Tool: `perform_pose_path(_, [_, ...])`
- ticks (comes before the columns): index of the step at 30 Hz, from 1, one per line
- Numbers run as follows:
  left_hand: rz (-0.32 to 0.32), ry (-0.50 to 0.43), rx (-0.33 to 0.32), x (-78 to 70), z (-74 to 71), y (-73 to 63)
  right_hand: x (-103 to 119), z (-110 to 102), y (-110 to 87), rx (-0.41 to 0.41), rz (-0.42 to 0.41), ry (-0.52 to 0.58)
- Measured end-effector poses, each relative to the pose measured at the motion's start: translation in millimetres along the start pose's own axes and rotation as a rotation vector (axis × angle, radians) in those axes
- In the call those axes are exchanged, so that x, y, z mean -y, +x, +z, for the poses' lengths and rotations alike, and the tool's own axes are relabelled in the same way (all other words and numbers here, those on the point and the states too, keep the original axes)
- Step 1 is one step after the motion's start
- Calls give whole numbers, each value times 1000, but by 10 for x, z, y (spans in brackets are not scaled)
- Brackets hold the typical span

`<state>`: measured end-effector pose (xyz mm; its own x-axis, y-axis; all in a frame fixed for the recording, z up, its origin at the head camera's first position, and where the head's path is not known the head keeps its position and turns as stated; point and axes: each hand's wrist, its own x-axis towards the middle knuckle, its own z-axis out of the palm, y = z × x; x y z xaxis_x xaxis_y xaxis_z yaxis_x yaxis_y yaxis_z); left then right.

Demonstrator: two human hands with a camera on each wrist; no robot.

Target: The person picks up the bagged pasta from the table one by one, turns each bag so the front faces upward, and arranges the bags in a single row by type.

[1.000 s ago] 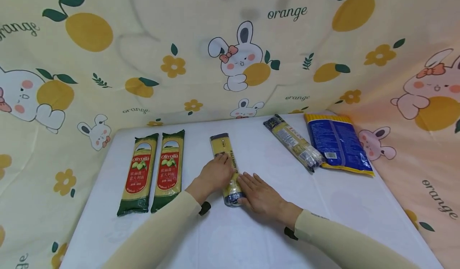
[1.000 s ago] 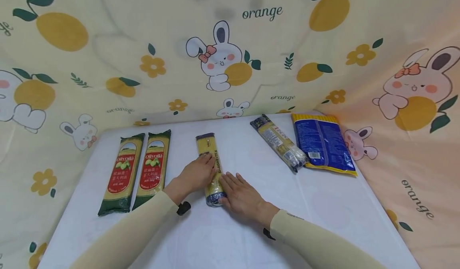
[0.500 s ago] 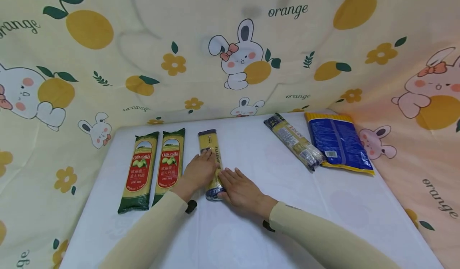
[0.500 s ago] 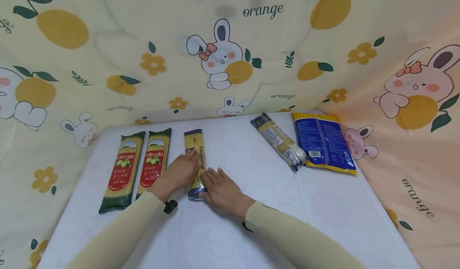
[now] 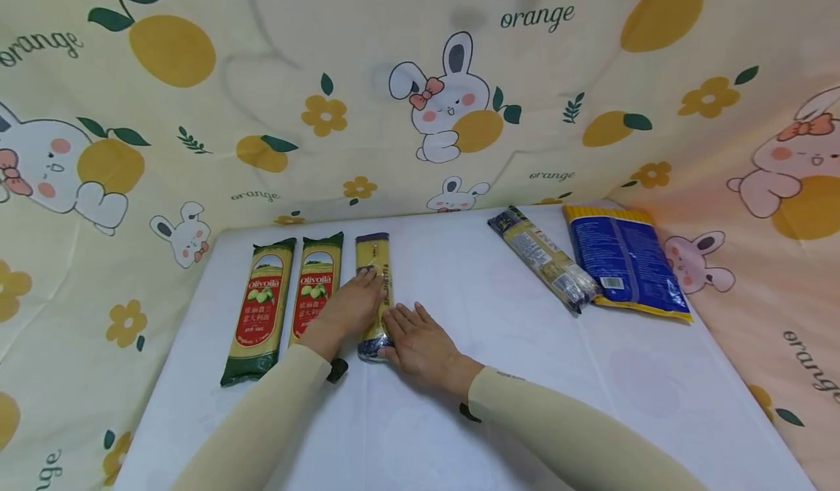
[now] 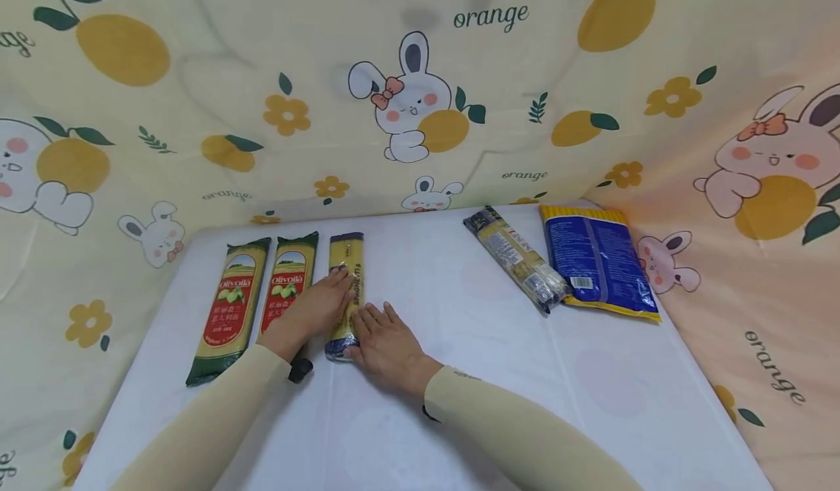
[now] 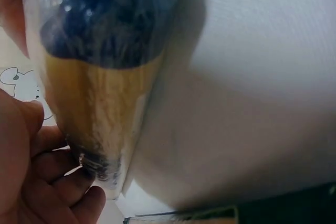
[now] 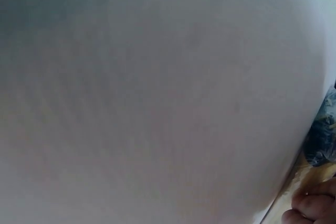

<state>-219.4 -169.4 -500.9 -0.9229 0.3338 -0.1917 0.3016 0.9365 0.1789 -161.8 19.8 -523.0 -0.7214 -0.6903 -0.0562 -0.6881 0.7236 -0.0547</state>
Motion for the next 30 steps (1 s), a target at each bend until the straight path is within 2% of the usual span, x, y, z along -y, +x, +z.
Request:
perform_pose_path(7, [-5,2,-16,-48,9,-12,-43,-12,-38,18,9,3])
perform_pose_path(14, [17,43,-61,-88,68,-24,-301,-30,-128,25,-7,-26])
perform_pose_path(21, [-23,87,-5,-93,167,-26,-672,-39,-218,-18,76,-9])
perform_pose_path(30, [-12,78,33,-115,133,-74,-1220,-75,-373,-6,221,36])
